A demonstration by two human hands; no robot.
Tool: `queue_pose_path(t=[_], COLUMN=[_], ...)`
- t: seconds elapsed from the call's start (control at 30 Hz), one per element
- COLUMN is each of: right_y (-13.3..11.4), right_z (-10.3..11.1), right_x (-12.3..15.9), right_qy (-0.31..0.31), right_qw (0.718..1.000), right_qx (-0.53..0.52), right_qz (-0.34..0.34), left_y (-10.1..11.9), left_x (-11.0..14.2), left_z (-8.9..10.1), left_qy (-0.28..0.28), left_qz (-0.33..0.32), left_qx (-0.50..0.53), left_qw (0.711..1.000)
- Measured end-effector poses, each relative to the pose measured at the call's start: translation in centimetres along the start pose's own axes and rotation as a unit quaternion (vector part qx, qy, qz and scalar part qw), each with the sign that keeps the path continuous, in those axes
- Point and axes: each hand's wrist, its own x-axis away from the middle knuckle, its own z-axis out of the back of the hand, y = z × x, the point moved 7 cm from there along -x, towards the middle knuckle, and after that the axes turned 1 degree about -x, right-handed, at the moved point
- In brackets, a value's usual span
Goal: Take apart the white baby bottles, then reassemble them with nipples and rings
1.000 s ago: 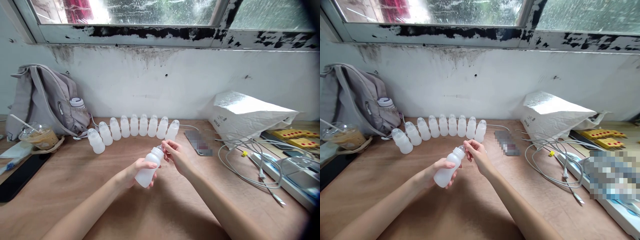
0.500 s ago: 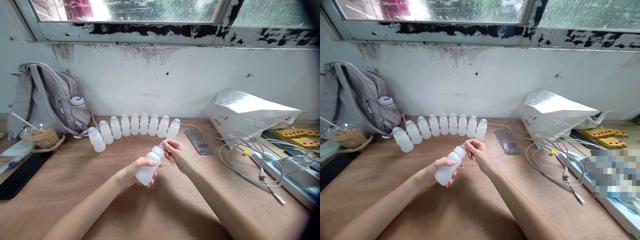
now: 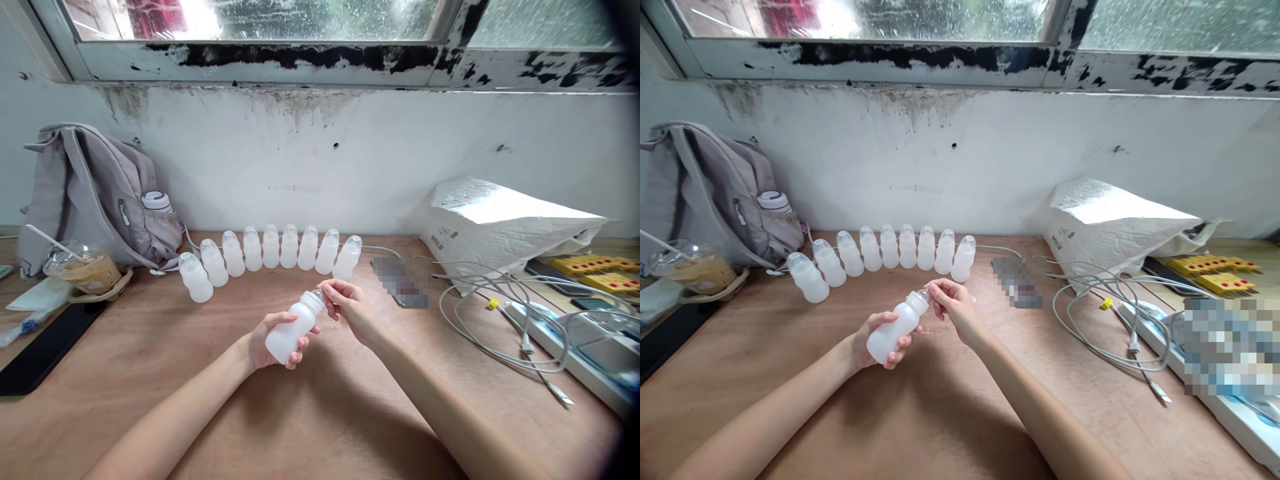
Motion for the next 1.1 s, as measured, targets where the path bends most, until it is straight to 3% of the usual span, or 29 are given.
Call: queue_pose_path(t=[0.3, 0.8, 1.1], right_y=[0.7, 2.1, 1.6], right_z=[0.0, 0.2, 0.3], right_x=[-0.1, 0.0, -0.1], right_qy=[0.0, 0.036, 0.026], right_qw=[1.0, 0.997, 0.998], right_qx=[0.0, 0.018, -0.004], right_qz=[-0.015, -0.066, -0.062], left_y=[-0.4, -0.2, -0.3], left_x=[-0.4, -0.2, -0.1], left_z=[1.1, 0.8, 1.0], left_qy=[-0.031, 0.011, 0.023], left_qz=[0.002, 0.017, 0.021], left_qx=[0.001, -0.049, -0.071], left_qw=[1.0, 0.999, 0.997])
